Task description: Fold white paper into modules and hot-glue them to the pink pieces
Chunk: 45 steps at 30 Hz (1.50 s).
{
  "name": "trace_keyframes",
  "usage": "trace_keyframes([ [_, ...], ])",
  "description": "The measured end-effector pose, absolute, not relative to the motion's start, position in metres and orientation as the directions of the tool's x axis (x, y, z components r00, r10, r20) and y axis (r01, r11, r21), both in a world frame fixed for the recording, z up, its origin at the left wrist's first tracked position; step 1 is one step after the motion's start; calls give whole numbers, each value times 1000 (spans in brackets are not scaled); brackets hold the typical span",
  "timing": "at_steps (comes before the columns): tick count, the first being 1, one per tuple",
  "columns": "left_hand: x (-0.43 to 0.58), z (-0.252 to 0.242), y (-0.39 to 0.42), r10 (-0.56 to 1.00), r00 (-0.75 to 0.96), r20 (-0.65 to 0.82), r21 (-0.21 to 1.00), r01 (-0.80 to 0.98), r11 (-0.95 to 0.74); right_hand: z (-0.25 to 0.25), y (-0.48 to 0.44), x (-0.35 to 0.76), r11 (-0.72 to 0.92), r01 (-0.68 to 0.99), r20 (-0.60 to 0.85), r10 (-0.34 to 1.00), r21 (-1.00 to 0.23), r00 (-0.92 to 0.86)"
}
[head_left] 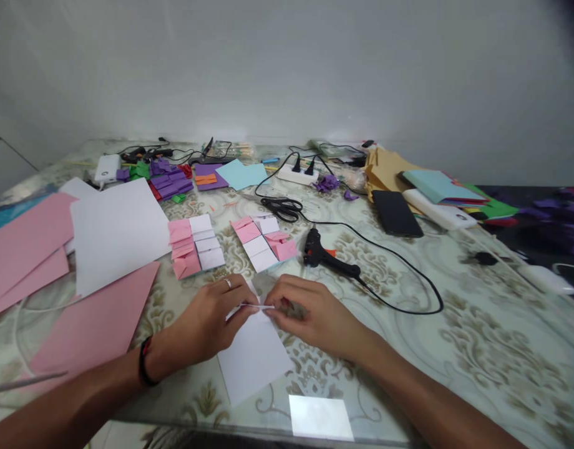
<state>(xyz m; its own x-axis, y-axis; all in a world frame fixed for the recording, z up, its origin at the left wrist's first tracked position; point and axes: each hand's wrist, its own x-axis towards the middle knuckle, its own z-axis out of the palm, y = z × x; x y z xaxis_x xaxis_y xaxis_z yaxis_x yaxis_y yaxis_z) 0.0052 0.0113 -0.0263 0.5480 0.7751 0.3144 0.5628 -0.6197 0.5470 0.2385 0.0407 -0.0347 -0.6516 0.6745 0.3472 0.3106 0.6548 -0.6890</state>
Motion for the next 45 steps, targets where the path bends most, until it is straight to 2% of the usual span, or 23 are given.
trace_keyframes([
  [8,8,-26,12,781,503,370,550,559,-621,-35,40,237,620,334,319,706,-710,-633],
  [16,8,-11,8,846,456,277,598,607,-523,-30,40,238,642,341,357,707,-687,-611],
  [21,-22,17,21,928,256,271,593,715,-371,-25,38,239,654,356,369,706,-668,-605],
  [27,-77,32,40,948,55,313,471,858,-205,-36,35,233,692,258,363,614,-674,-701],
  [38,-109,-5,76,957,222,185,358,892,-276,-39,33,227,612,297,228,632,-733,-741],
  [45,-111,-32,70,949,252,191,316,899,-302,-45,32,222,604,295,213,627,-740,-749],
])
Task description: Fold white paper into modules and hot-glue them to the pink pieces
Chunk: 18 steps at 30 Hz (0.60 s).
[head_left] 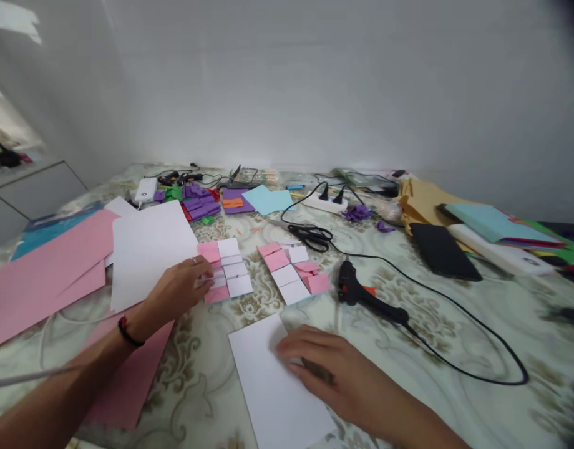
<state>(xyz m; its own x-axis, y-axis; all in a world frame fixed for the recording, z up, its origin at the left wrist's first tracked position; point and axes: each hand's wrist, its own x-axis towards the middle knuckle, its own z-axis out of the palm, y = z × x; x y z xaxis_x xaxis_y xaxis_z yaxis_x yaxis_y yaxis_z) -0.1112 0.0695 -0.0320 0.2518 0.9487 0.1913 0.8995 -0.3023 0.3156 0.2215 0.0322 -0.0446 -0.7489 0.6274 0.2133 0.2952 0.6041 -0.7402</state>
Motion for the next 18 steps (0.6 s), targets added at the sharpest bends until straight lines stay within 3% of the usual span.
trace_keyframes([
  [9,-111,-42,71,925,225,307,314,893,-321,-48,32,218,672,288,216,562,-683,-799],
  [18,-120,-52,82,929,272,251,353,868,-349,-51,27,219,707,342,199,563,-619,-802],
])
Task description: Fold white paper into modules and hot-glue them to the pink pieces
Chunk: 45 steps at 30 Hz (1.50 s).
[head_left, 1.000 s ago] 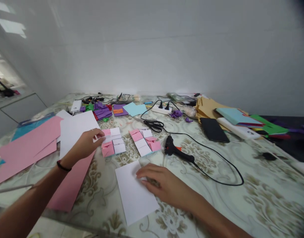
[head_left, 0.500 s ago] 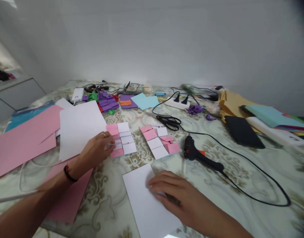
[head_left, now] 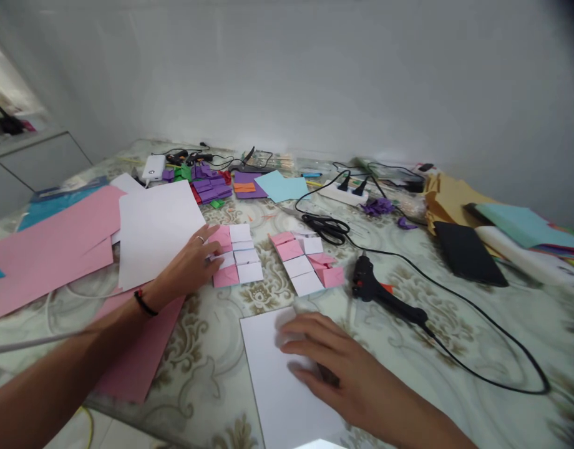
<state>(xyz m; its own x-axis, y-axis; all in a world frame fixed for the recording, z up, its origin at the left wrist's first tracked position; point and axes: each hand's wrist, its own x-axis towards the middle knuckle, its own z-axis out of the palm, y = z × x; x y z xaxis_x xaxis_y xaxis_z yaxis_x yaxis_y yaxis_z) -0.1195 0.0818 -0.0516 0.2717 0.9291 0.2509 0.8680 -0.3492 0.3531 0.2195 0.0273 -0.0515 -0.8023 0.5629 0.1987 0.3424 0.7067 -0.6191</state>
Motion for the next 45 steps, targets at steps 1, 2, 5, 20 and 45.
trace_keyframes([
  [1,-120,-52,83,926,284,251,350,865,-360,-52,27,220,712,346,186,555,-611,-811],
  [2,-121,-52,84,921,297,251,348,861,-372,-51,27,220,713,351,163,544,-607,-823],
  [5,-123,-50,87,902,346,259,348,837,-421,-49,28,219,699,369,77,517,-612,-853],
  [20,-100,-37,61,824,519,227,412,715,-564,-37,28,228,655,320,111,527,-685,-842],
  [45,-90,-16,43,812,526,253,650,530,-545,-40,40,242,647,417,144,633,-639,-761],
])
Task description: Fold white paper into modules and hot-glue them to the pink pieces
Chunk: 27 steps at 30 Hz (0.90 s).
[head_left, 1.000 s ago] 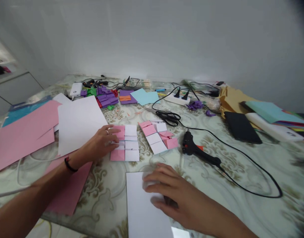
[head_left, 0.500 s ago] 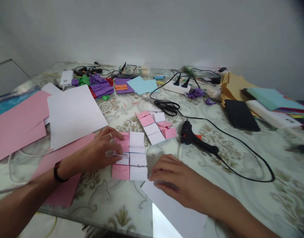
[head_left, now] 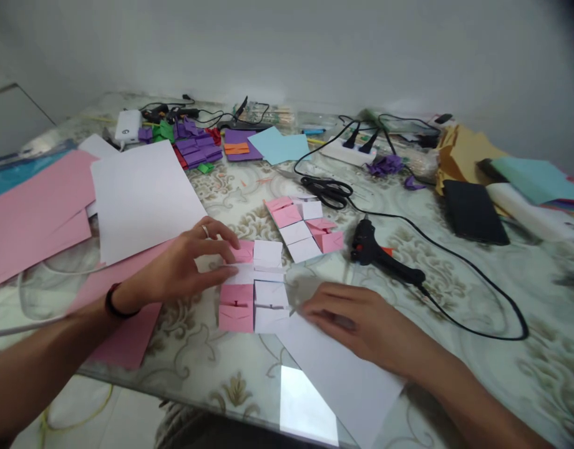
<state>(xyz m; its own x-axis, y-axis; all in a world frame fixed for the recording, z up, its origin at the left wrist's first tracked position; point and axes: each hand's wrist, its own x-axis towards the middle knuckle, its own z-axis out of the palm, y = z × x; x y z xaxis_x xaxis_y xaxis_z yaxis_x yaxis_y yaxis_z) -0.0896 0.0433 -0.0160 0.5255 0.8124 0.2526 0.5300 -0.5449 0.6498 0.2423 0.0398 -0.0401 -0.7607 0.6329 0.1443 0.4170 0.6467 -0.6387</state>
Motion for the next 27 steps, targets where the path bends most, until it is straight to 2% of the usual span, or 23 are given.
trace_keyframes([
  [5,-95,-12,48,862,417,289,710,511,-485,-29,52,260,545,606,353,838,-579,-416],
  [8,-94,-7,47,890,338,307,666,591,-455,-28,65,277,425,692,380,896,-584,-229],
  [11,-94,-5,47,904,307,298,622,656,-428,-29,80,294,316,758,356,927,-571,-118],
  [16,-96,-6,47,909,308,280,609,676,-416,-36,100,313,211,878,229,966,-430,-120],
  [22,-96,-5,46,900,325,289,641,632,-435,-43,105,312,177,875,68,984,-450,-164],
  [27,-98,-3,48,903,318,290,627,649,-430,-44,107,315,73,882,23,997,-466,-71],
])
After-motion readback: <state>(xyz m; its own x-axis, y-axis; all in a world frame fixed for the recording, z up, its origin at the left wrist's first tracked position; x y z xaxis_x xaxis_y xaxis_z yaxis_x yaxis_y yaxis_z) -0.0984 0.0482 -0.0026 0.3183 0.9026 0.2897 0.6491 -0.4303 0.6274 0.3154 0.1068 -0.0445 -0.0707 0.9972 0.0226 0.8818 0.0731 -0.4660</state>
